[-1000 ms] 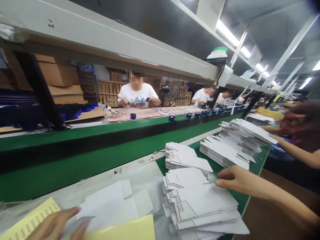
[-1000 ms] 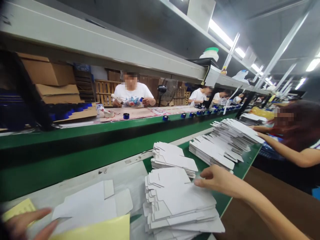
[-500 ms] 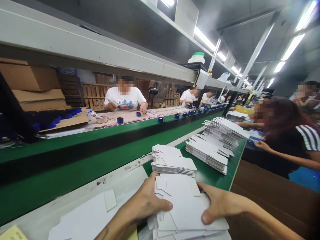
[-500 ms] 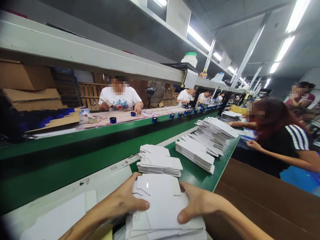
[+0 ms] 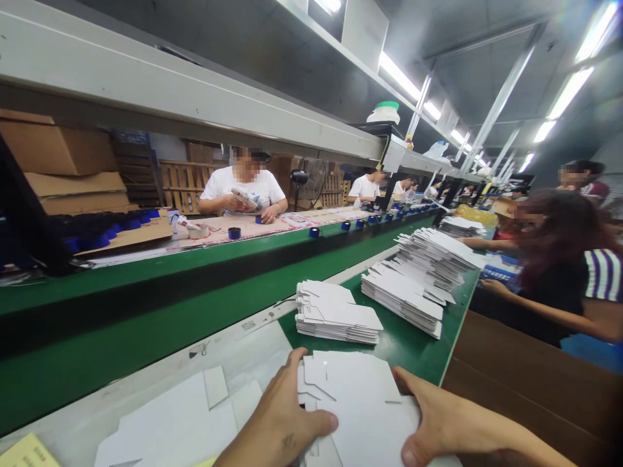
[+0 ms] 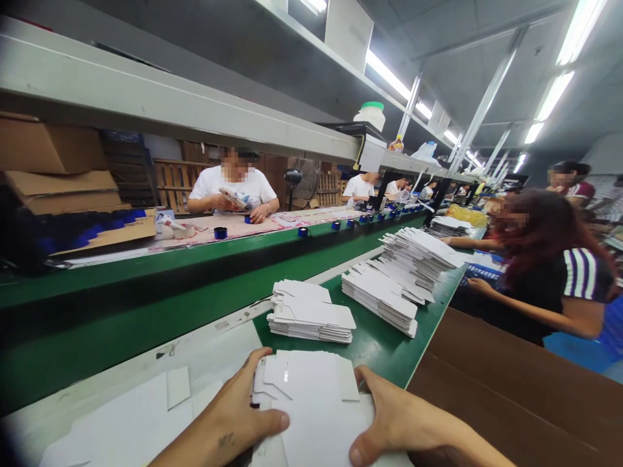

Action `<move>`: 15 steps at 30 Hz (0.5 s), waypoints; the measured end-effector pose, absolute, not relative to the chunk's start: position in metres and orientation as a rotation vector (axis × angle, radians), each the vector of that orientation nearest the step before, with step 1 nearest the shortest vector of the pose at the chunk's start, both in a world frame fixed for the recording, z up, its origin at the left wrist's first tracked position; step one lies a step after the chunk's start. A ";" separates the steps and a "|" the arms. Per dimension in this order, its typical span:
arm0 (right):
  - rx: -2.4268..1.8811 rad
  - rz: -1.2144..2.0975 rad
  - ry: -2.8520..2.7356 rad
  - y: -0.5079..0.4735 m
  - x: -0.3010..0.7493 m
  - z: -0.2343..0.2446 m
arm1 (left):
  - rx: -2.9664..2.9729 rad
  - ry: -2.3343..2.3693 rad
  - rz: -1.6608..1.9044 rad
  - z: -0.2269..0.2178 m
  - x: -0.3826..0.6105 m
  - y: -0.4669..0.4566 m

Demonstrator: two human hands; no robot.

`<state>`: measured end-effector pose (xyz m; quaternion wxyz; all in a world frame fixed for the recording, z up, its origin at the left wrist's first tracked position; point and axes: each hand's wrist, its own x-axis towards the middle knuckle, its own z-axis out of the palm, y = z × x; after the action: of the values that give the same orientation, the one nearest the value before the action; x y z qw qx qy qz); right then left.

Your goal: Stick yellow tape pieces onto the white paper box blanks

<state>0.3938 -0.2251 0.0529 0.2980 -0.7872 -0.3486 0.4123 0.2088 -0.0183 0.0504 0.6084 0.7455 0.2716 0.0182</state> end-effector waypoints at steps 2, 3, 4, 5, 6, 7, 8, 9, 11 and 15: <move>-2.125 1.062 -0.890 -0.230 0.390 0.049 | 1.697 0.603 0.037 0.047 0.206 -0.016; -2.145 1.043 -0.863 -0.234 0.388 0.046 | 1.684 0.603 0.035 0.045 0.205 -0.015; -2.162 1.029 -0.831 -0.237 0.386 0.043 | 1.677 0.606 0.034 0.042 0.204 -0.014; -2.175 1.023 -0.797 -0.241 0.384 0.040 | 1.676 0.606 0.037 0.040 0.203 -0.014; -2.179 1.024 -0.763 -0.244 0.382 0.038 | 1.678 0.603 0.041 0.037 0.203 -0.013; -2.175 1.033 -0.731 -0.246 0.380 0.037 | 1.681 0.599 0.046 0.035 0.203 -0.013; -2.165 1.050 -0.707 -0.247 0.378 0.038 | 1.682 0.597 0.053 0.034 0.203 -0.013; -2.147 1.068 -0.692 -0.247 0.376 0.039 | 1.679 0.596 0.060 0.033 0.203 -0.013; -2.079 1.098 -0.691 -0.244 0.372 0.044 | 1.660 0.595 0.058 0.034 0.203 -0.013; -1.920 1.127 -0.712 -0.232 0.366 0.051 | 1.589 0.582 0.057 0.042 0.203 -0.012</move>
<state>0.3658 -0.2317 0.0513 0.3913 -0.7560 -0.2802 0.4436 0.2035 -0.0118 0.0422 0.6626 0.7028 0.2576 0.0251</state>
